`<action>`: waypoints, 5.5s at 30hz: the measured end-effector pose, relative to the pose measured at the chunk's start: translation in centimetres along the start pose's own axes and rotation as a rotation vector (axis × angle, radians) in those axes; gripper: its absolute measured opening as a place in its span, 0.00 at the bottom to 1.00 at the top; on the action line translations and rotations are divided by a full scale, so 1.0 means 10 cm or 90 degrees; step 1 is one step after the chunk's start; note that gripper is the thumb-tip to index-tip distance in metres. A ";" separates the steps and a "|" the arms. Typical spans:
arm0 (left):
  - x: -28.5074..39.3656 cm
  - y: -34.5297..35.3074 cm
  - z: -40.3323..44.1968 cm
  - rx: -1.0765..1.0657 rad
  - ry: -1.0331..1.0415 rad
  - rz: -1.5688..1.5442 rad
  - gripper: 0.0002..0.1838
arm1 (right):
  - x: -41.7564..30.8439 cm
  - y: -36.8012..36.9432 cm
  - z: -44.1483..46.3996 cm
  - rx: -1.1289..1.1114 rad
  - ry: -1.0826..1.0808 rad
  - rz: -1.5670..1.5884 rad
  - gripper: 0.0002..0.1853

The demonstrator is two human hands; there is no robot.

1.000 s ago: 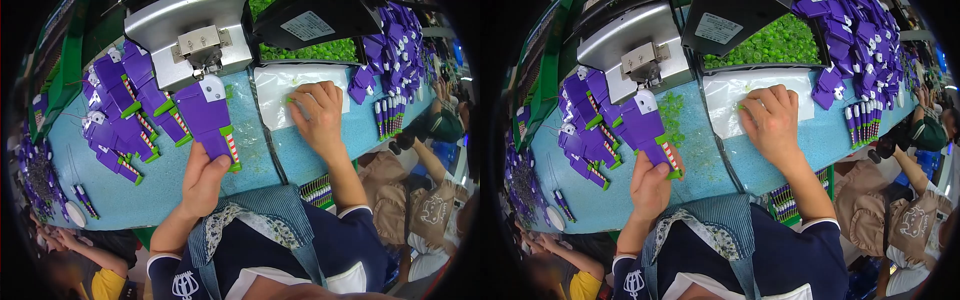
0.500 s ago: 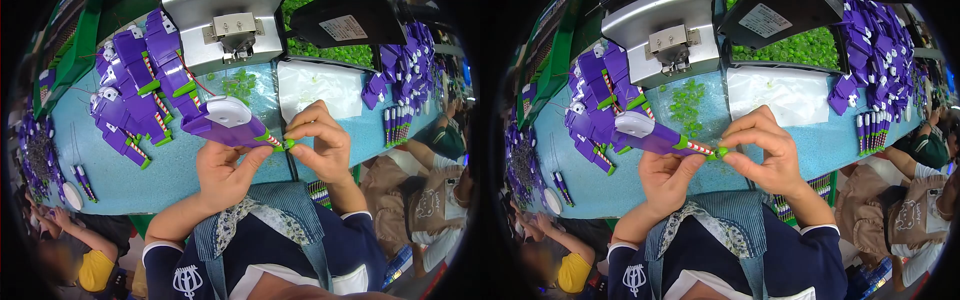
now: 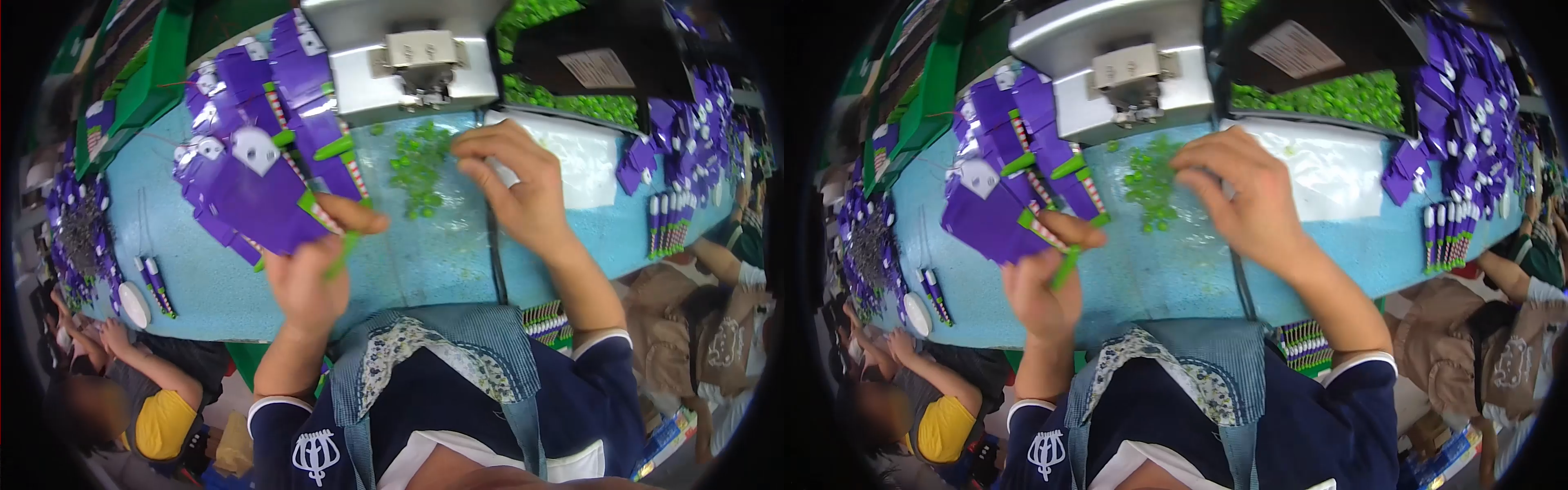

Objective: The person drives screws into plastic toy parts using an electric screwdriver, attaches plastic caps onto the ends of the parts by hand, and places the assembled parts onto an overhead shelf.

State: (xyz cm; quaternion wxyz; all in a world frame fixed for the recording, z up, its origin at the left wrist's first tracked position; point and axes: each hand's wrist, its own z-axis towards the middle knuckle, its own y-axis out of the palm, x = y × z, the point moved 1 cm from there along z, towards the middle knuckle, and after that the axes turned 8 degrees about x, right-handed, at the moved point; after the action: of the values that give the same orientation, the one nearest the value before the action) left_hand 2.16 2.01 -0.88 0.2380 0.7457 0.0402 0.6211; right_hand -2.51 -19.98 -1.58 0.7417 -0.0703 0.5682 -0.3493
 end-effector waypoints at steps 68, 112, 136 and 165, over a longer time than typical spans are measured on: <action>-0.35 0.36 -0.25 -0.097 0.043 0.267 0.12 | -0.16 -0.40 -0.52 0.036 0.135 0.186 0.08; 0.03 0.24 0.04 0.061 -0.054 0.049 0.10 | -0.33 -0.12 -0.21 -0.025 0.023 0.117 0.14; -0.32 0.42 -0.17 -0.006 -0.212 -0.084 0.17 | 0.26 -0.57 -0.41 0.052 -0.062 -0.387 0.11; -0.33 0.24 -0.29 -0.042 -0.011 0.196 0.10 | -0.18 -0.14 -0.57 -0.075 0.219 0.235 0.07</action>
State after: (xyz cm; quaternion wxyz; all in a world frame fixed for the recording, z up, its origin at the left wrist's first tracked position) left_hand -1.93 -0.41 -2.53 0.1647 0.7400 -0.0974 0.6448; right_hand -8.40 -18.31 -1.43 0.6799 0.0516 0.7087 -0.1810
